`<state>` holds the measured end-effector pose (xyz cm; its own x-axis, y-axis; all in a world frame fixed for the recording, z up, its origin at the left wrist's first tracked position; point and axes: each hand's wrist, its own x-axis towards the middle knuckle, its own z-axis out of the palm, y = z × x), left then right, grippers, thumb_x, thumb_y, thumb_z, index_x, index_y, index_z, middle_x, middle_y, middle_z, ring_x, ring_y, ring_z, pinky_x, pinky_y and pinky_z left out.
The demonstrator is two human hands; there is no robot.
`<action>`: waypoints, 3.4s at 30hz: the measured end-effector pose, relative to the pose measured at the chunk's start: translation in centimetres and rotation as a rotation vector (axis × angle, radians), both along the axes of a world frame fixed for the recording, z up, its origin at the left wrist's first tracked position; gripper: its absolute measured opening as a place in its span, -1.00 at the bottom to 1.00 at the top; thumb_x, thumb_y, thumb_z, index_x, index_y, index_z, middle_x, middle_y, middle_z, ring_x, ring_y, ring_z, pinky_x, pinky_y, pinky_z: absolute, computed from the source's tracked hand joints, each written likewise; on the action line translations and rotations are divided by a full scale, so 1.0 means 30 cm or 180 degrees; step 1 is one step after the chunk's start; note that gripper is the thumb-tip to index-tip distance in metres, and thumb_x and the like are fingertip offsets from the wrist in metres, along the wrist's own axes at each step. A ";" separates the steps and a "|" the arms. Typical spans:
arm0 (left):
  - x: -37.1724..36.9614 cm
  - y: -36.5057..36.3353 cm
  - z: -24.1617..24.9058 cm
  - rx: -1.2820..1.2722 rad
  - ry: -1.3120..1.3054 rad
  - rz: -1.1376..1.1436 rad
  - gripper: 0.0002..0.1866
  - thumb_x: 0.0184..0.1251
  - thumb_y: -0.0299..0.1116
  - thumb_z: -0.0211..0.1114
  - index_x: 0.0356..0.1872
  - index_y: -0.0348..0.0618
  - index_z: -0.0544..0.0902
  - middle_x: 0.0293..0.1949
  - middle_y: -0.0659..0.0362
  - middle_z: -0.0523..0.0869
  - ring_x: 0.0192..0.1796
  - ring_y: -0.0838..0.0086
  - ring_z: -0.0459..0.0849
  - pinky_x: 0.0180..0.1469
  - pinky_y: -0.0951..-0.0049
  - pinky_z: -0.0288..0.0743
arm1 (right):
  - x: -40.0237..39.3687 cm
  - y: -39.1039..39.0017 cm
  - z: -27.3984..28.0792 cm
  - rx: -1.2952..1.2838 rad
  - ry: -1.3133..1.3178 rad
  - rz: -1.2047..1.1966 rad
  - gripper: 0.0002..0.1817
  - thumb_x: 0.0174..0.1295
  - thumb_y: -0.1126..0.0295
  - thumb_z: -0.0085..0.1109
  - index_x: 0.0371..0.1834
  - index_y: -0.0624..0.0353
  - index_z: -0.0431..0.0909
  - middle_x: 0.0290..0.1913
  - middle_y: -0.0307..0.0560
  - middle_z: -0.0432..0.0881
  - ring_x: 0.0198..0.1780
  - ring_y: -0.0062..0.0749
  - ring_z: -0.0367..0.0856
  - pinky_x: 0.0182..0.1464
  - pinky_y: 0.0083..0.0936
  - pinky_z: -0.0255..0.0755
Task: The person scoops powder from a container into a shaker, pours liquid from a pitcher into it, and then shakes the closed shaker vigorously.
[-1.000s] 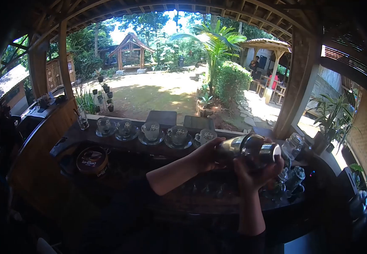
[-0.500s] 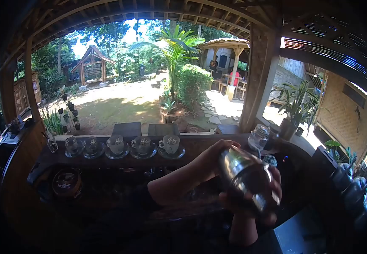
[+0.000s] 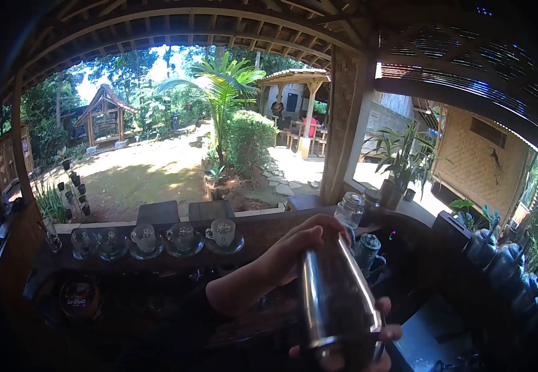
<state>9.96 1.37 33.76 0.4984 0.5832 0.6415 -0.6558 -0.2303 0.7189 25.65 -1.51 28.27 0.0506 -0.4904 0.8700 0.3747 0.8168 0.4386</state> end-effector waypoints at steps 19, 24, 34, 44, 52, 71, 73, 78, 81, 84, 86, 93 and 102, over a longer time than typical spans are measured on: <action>-0.109 0.297 -0.166 0.0373 0.0972 0.1196 -0.63 0.32 -0.20 0.11 0.05 -0.19 0.45 -0.03 0.07 0.60 0.05 0.36 0.58 0.15 0.20 0.42 | -0.144 0.327 0.031 -0.2021 0.1024 0.0414 0.04 -0.16 0.25 0.48 0.32 0.07 -0.11 0.18 0.07 0.27 0.23 -0.19 0.28 0.30 -0.26 0.14; -0.150 0.073 -0.026 -0.0715 -0.0403 0.0187 -0.52 0.26 -0.04 0.14 0.06 -0.19 0.43 -0.01 -0.05 0.57 0.01 0.15 0.57 0.12 0.16 0.44 | -0.253 0.023 0.096 -0.0463 0.0143 0.2256 -0.36 -0.07 0.47 0.40 0.06 -0.09 0.23 0.04 -0.02 0.27 0.16 -0.12 0.34 0.19 -0.02 0.34; -0.170 0.234 -0.045 -0.1462 -0.0411 -0.0230 -0.55 0.31 -0.05 0.11 0.03 -0.22 0.45 -0.09 0.04 0.59 -0.04 0.30 0.61 0.01 0.29 0.53 | -0.239 0.324 0.131 -0.1321 0.0809 0.0628 -0.07 -0.12 0.21 0.47 0.27 0.06 0.02 0.19 0.09 0.22 0.25 -0.10 0.28 0.25 -0.14 0.23; -0.152 0.388 -0.129 -0.1868 -0.0055 -0.0003 -0.57 0.34 -0.03 -0.03 0.08 -0.09 0.45 -0.05 0.06 0.59 0.00 0.42 0.57 0.06 0.19 0.46 | -0.205 0.334 0.189 -0.2212 0.0693 0.0363 -0.05 -0.13 0.33 0.47 0.31 0.25 0.04 0.28 0.05 0.11 0.30 -0.17 0.17 0.28 -0.30 0.13; -0.122 0.104 0.005 -0.0875 -0.0395 0.0364 -0.53 0.31 0.00 0.09 0.06 -0.11 0.39 -0.14 0.04 0.58 -0.09 0.35 0.62 -0.02 0.29 0.53 | -0.206 0.169 0.084 -0.0333 -0.0229 0.1448 0.08 -0.25 0.10 0.55 0.34 -0.09 0.00 0.27 -0.04 0.16 0.32 -0.18 0.20 0.30 -0.32 0.24; -0.098 0.155 -0.075 -0.1578 -0.0371 0.0256 -0.53 0.29 0.00 0.09 0.02 -0.17 0.43 -0.05 0.01 0.57 0.05 0.27 0.57 0.13 0.20 0.44 | -0.187 0.174 0.123 -0.0180 -0.0001 0.0835 -0.06 -0.21 0.15 0.53 0.22 -0.04 0.06 0.15 0.00 0.25 0.25 0.14 0.23 0.15 0.07 0.36; -0.083 0.078 -0.040 -0.0343 -0.0407 0.0084 -0.56 0.28 -0.01 0.13 -0.02 -0.15 0.43 -0.11 0.05 0.55 -0.02 0.32 0.57 0.07 0.26 0.46 | -0.221 0.109 0.076 0.0248 -0.0119 0.1948 -0.09 -0.25 0.25 0.57 0.22 -0.20 0.19 0.16 -0.15 0.25 0.34 0.13 0.11 0.19 0.06 0.37; -0.083 0.307 -0.125 -0.2001 -0.0443 -0.0005 -0.53 0.28 -0.03 0.07 0.07 -0.13 0.42 -0.11 0.05 0.62 -0.06 0.30 0.62 0.02 0.19 0.50 | -0.104 0.302 0.110 -0.1318 0.0238 -0.0273 -0.04 -0.15 0.29 0.51 0.31 0.05 0.04 0.18 0.01 0.23 0.26 -0.16 0.19 0.26 -0.20 0.16; -0.082 0.283 -0.149 -0.2223 -0.0633 0.0325 -0.54 0.30 -0.03 0.03 0.06 -0.15 0.44 -0.10 0.08 0.62 -0.04 0.33 0.62 0.03 0.15 0.49 | -0.125 0.388 0.134 -0.2451 0.0472 0.0787 0.07 -0.23 0.15 0.56 0.32 0.08 0.00 0.23 -0.01 0.17 0.26 -0.21 0.20 0.26 -0.27 0.13; -0.062 0.186 -0.083 -0.1619 -0.0597 0.0333 -0.59 0.26 -0.06 0.12 0.00 -0.13 0.47 -0.15 0.02 0.60 -0.04 0.20 0.61 0.03 0.18 0.50 | -0.142 0.210 0.110 -0.0302 -0.0626 0.1766 -0.09 -0.21 0.28 0.55 0.23 -0.32 0.14 0.21 -0.07 0.18 0.27 -0.04 0.20 0.20 -0.03 0.32; -0.049 0.192 -0.075 -0.1104 -0.0643 -0.0234 -0.61 0.24 -0.08 0.15 -0.04 -0.12 0.49 -0.18 0.00 0.60 -0.05 0.18 0.61 0.02 0.19 0.52 | -0.155 0.189 0.035 -0.0321 -0.0515 0.2046 -0.09 -0.25 0.28 0.55 0.20 -0.43 0.17 0.15 -0.11 0.22 0.27 0.00 0.17 0.15 0.09 0.30; -0.041 0.382 -0.199 -0.2328 -0.0646 0.0507 -0.58 0.35 -0.11 -0.04 0.07 -0.17 0.46 -0.08 0.07 0.61 -0.04 0.35 0.62 0.05 0.21 0.51 | -0.100 0.509 0.051 -0.2584 0.0245 0.1048 0.04 -0.17 0.39 0.49 0.36 0.12 -0.07 0.18 0.07 0.29 0.17 -0.23 0.33 0.17 -0.34 0.26; -0.039 0.368 -0.126 -0.1682 -0.0658 -0.0163 -0.54 0.32 -0.05 0.05 0.03 -0.22 0.43 0.00 0.01 0.56 0.03 0.26 0.60 0.08 0.24 0.50 | -0.058 0.444 0.038 -0.0968 -0.0524 0.0972 0.06 -0.26 0.26 0.57 0.30 -0.22 -0.02 0.17 0.01 0.22 0.19 0.01 0.30 0.13 -0.05 0.31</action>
